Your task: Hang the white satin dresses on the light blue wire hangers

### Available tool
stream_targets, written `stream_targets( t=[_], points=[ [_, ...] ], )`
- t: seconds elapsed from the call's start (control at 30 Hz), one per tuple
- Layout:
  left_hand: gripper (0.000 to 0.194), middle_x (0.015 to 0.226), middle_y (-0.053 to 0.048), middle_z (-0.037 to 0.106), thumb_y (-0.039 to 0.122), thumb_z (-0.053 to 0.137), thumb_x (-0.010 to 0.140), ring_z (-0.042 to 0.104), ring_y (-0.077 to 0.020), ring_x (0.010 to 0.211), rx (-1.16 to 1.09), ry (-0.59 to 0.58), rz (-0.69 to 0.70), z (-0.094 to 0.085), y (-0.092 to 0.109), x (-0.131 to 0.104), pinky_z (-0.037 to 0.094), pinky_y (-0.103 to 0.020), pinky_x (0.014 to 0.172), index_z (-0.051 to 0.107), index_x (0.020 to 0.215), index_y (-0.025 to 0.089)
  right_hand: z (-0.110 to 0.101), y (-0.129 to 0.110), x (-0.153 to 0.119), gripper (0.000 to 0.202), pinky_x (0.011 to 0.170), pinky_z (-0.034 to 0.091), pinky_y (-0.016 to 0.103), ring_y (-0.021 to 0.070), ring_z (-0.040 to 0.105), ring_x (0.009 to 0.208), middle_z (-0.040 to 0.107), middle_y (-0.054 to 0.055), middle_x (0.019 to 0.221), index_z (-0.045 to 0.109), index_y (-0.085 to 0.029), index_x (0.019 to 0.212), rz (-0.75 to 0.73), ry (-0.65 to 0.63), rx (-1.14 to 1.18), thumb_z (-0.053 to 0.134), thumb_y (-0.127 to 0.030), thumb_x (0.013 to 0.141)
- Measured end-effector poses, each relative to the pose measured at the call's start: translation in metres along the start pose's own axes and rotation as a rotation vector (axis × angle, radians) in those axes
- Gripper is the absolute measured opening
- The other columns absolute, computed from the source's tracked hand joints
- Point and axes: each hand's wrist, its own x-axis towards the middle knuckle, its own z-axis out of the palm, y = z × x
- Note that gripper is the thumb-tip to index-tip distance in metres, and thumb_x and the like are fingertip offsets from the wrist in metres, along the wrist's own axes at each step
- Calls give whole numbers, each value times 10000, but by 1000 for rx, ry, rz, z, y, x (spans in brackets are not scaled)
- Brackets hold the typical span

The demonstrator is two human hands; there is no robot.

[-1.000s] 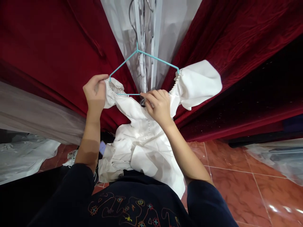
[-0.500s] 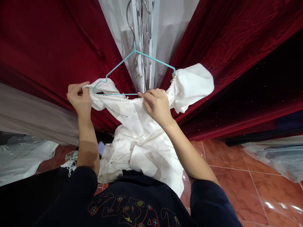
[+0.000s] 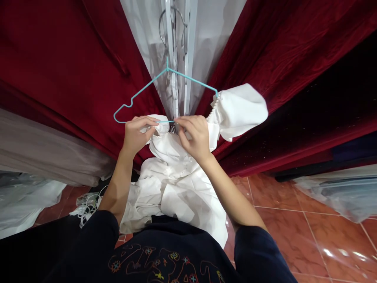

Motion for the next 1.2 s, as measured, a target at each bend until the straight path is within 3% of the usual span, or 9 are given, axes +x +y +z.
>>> stream_targets(
  t=[0.17, 0.23, 0.43, 0.7, 0.8, 0.87, 0.93, 1.07, 1.2],
  points=[
    [325, 1044, -8, 865, 1, 671, 844, 793, -208, 969, 28, 43, -103, 9, 4, -3, 539, -368, 932, 820, 1023, 227, -17, 26, 11, 252, 984, 507, 590, 326, 671, 1053, 700, 107, 1088, 714, -256, 1165, 134, 540, -209, 737, -408, 965],
    [325, 1052, -11, 864, 24, 655, 874, 792, -213, 991, 79, 8, -102, 9, 4, -5, 526, -372, 936, 835, 1044, 234, -29, 44, 19, 302, 977, 506, 596, 331, 649, 1048, 691, 114, 1079, 691, -240, 1123, 159, 565, -253, 792, -437, 917],
    [324, 1039, -12, 855, 37, 613, 902, 783, -208, 984, 99, -68, -95, 3, -2, 3, 503, -379, 931, 853, 982, 240, -65, 73, 32, 111, 683, 547, 373, 205, 701, 767, 783, 108, 913, 804, -200, 943, 298, 414, 0, 712, -163, 892],
    [293, 1001, -15, 844, 63, 630, 897, 770, -203, 926, 51, -80, -117, -8, -6, 9, 518, -377, 909, 858, 945, 240, -105, 143, 14, 59, 558, 480, 365, 213, 690, 591, 751, 109, 681, 808, -168, 738, 436, 750, 14, 830, -208, 776],
    [311, 1009, -13, 849, 52, 623, 895, 776, -203, 953, 68, -63, -101, -7, -6, 8, 519, -380, 928, 861, 954, 243, -119, 142, -8, 76, 561, 483, 379, 219, 694, 579, 780, 127, 720, 852, -197, 799, 467, 442, 6, 837, -271, 793],
    [316, 1032, -18, 852, 48, 620, 893, 780, -207, 978, 64, -75, -104, -3, -7, 7, 526, -382, 939, 861, 964, 240, -122, 120, -19, 132, 615, 526, 394, 231, 738, 660, 815, 134, 820, 883, -240, 914, 369, 106, 42, 801, -328, 860],
    [314, 1041, -24, 850, 46, 626, 890, 780, -210, 985, 36, -86, -109, 3, -9, 7, 538, -382, 934, 861, 970, 238, -116, 90, -20, 175, 694, 568, 403, 229, 760, 767, 824, 118, 910, 881, -285, 985, 221, -69, 53, 729, -363, 946],
    [293, 1027, -36, 841, 46, 650, 907, 772, -212, 970, -67, -85, -86, 14, -12, 8, 569, -385, 926, 860, 982, 237, -83, 42, -5, 238, 887, 624, 434, 268, 762, 1119, 798, 97, 1224, 843, -293, 1113, 147, 20, 122, 652, -404, 1025],
    [290, 1100, -48, 817, 82, 666, 952, 720, -232, 1129, 2, -11, -29, 17, -11, -4, 586, -433, 1049, 857, 1083, 256, -40, 34, 4, 328, 762, 600, 364, 213, 734, 899, 786, 89, 1036, 806, -240, 1145, 204, -20, 188, 571, -460, 1082]
  ],
)
